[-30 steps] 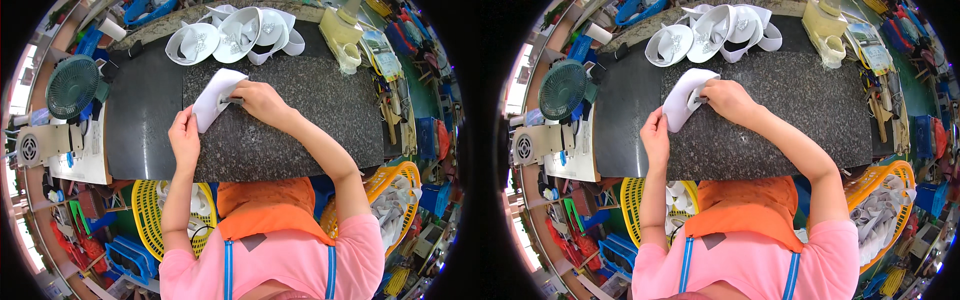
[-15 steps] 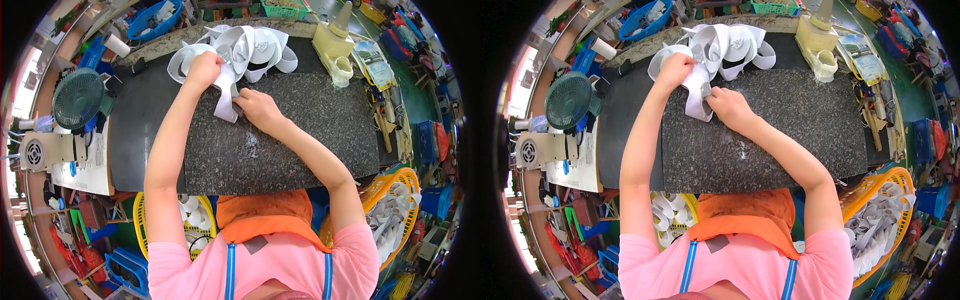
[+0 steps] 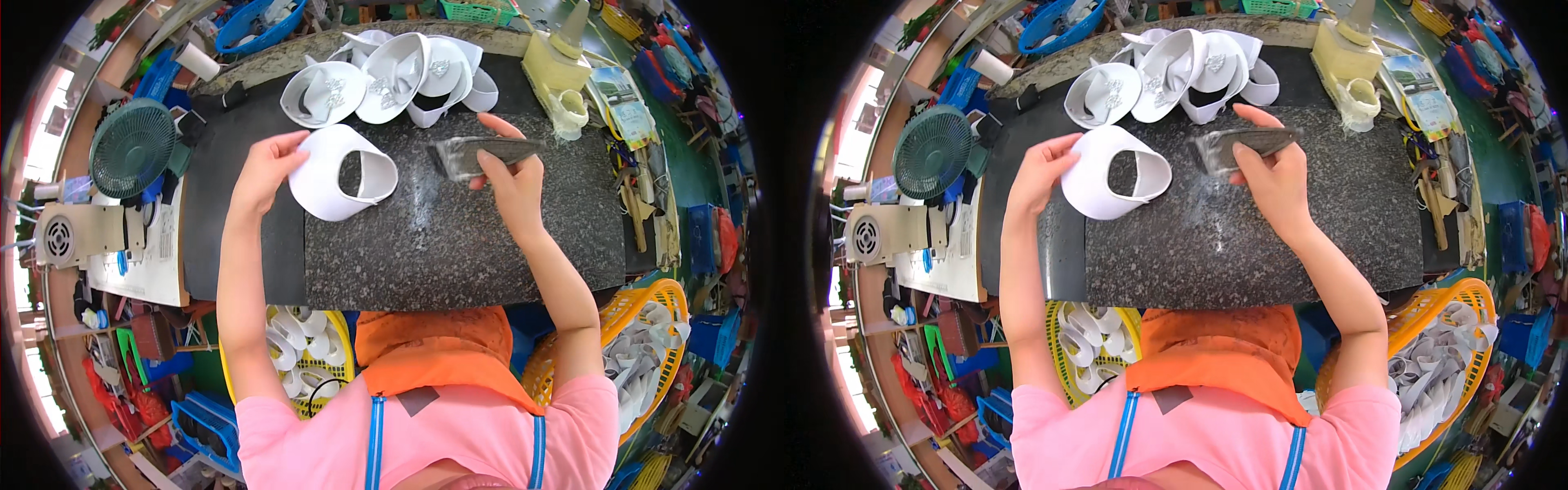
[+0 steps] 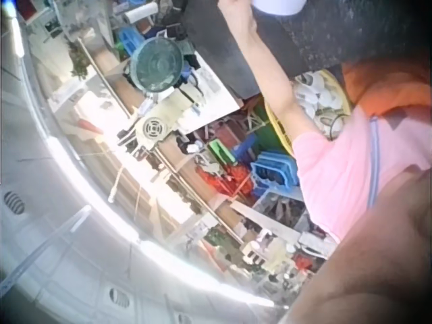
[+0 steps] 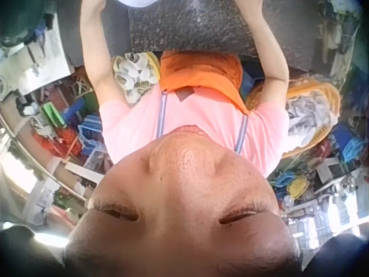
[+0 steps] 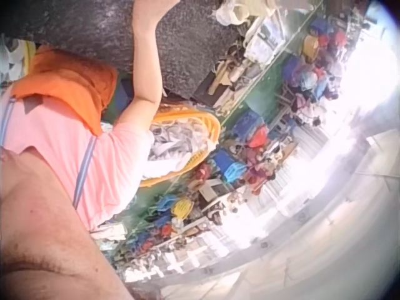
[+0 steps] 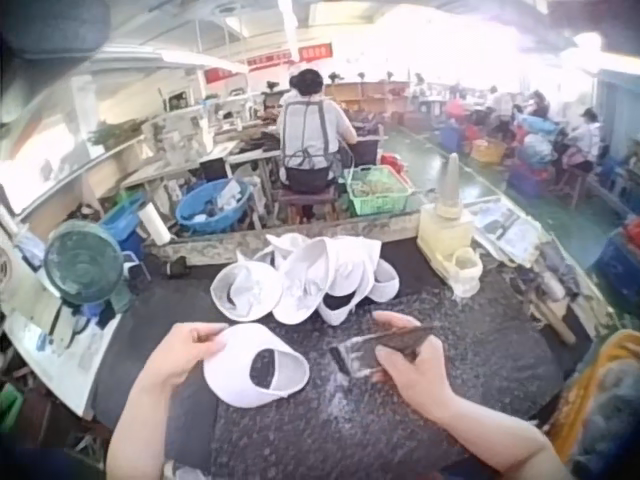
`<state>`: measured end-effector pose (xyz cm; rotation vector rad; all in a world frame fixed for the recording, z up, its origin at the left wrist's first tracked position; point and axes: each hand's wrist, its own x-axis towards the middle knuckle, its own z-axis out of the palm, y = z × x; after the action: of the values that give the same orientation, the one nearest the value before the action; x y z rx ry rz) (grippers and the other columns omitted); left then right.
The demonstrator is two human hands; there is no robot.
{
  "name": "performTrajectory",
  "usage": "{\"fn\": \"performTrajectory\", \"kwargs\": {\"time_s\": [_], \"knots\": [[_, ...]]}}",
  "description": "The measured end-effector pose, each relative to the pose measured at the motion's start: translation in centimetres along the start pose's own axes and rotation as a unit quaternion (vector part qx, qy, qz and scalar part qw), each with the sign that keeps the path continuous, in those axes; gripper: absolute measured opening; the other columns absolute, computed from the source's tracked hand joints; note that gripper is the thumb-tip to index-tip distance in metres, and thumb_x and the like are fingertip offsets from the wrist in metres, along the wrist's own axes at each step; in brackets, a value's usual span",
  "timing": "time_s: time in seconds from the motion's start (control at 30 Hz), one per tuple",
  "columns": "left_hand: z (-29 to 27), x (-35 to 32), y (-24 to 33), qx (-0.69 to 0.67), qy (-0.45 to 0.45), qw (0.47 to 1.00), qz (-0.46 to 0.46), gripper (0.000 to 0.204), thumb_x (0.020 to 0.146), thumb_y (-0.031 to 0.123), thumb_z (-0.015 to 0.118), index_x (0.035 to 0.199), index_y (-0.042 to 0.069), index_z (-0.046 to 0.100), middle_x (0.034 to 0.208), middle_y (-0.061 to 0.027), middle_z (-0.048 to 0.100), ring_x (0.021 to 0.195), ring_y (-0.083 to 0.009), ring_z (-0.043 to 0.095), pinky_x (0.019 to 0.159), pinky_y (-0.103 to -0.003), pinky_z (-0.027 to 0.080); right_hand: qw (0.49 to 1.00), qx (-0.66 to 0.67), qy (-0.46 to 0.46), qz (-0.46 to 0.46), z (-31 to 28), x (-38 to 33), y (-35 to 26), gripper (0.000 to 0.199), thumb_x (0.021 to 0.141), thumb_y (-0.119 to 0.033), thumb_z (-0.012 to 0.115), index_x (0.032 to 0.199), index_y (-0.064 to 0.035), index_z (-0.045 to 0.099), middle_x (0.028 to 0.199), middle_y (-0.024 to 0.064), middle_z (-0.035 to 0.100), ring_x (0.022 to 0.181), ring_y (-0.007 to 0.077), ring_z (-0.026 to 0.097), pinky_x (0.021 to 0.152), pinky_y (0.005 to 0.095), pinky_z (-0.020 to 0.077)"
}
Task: The person applies glue to the interior and edges of several white shoe components one at a time using a brush. After applying the adhesive, the person places each component back into a yellow basket on the floor.
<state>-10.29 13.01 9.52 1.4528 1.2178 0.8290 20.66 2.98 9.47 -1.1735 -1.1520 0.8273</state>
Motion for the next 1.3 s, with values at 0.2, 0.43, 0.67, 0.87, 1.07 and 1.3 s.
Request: {"fn": "performTrajectory", "kwargs": {"time_s": [0.2, 0.43, 0.67, 0.87, 1.07, 1.3], "knots": [[5.4, -8.8, 2.6, 0.358, 0.08, 0.886, 0.284, 0.025, 0.072, -0.001, 0.061, 0.097, 0.001, 0.064, 0.081, -0.0059, 0.062, 0.072, -0.0208, 0.061, 0.063, -0.03, 0.049, 0.96, 0.263, 0.031, 0.087, 0.3, -0.9, 0.1, 0.025, 0.083, 0.0, 0.05, 0.108, 0.0035, 0.052, 0.081, 0.0095, 0.06, 0.055, 0.0144, 0.058, 0.049, 0.0254, 0.0488], [11.3, -12.2, -6.3, 0.47, 0.024, 0.77, 0.431, 0.031, 0.068, 0.01, 0.059, 0.098, 0.005, 0.064, 0.085, -0.0065, 0.049, 0.076, -0.0228, 0.053, 0.064, -0.032, 0.045, 0.986, 0.073, -0.034, 0.147, 1.3, -2.5, -1.1, 0.025, 0.077, -0.001, 0.05, 0.101, -0.0006, 0.049, 0.077, 0.0074, 0.057, 0.051, 0.0123, 0.055, 0.042, 0.0243, 0.046], [12.7, -11.4, -6.5, 0.449, 0.064, 0.758, 0.47, 0.024, 0.067, 0.008, 0.061, 0.09, 0.001, 0.063, 0.072, -0.0043, 0.044, 0.064, -0.0188, 0.048, 0.055, -0.03, 0.041, 0.928, -0.297, -0.225, -0.001, 7.2, -2.0, 2.7, 0.024, 0.075, -0.007, 0.054, 0.096, -0.0005, 0.045, 0.066, 0.015, 0.059, 0.054, 0.0299, 0.061, 0.051, 0.041, 0.0483], [12.7, -11.7, -5.6, 0.445, 0.061, 0.775, 0.445, 0.019, 0.069, 0.006, 0.063, 0.087, 0.001, 0.064, 0.07, -0.0038, 0.042, 0.063, -0.0178, 0.048, 0.052, -0.029, 0.04, 0.847, -0.483, -0.216, -0.049, 9.4, -0.9, 1.5, 0.023, 0.074, -0.009, 0.055, 0.093, -0.0009, 0.044, 0.068, 0.0184, 0.06, 0.064, 0.0393, 0.06, 0.061, 0.0477, 0.0464], [12.3, -11.8, -4.8, 0.448, 0.061, 0.784, 0.426, 0.015, 0.075, 0.01, 0.063, 0.087, 0.001, 0.063, 0.07, -0.0049, 0.045, 0.061, -0.0182, 0.049, 0.052, -0.03, 0.041, 0.861, -0.398, -0.314, -0.037, 8.1, -0.5, 0.0, 0.021, 0.074, -0.008, 0.053, 0.092, -0.002, 0.046, 0.067, 0.0201, 0.058, 0.067, 0.0398, 0.059, 0.065, 0.0463, 0.0466], [6.6, -12.3, -4.2, -0.188, 0.219, 0.957, 0.011, 0.04, 0.083, -0.006, 0.056, 0.123, -0.003, 0.051, 0.096, -0.0062, 0.062, 0.085, -0.0106, 0.059, 0.076, -0.024, 0.049, 0.991, 0.125, -0.032, -0.046, 5.6, 0.2, -2.8, 0.031, 0.084, 0.003, 0.057, 0.115, 0.0009, 0.056, 0.089, 0.008, 0.064, 0.069, 0.0112, 0.063, 0.062, 0.0223, 0.0531]]}}
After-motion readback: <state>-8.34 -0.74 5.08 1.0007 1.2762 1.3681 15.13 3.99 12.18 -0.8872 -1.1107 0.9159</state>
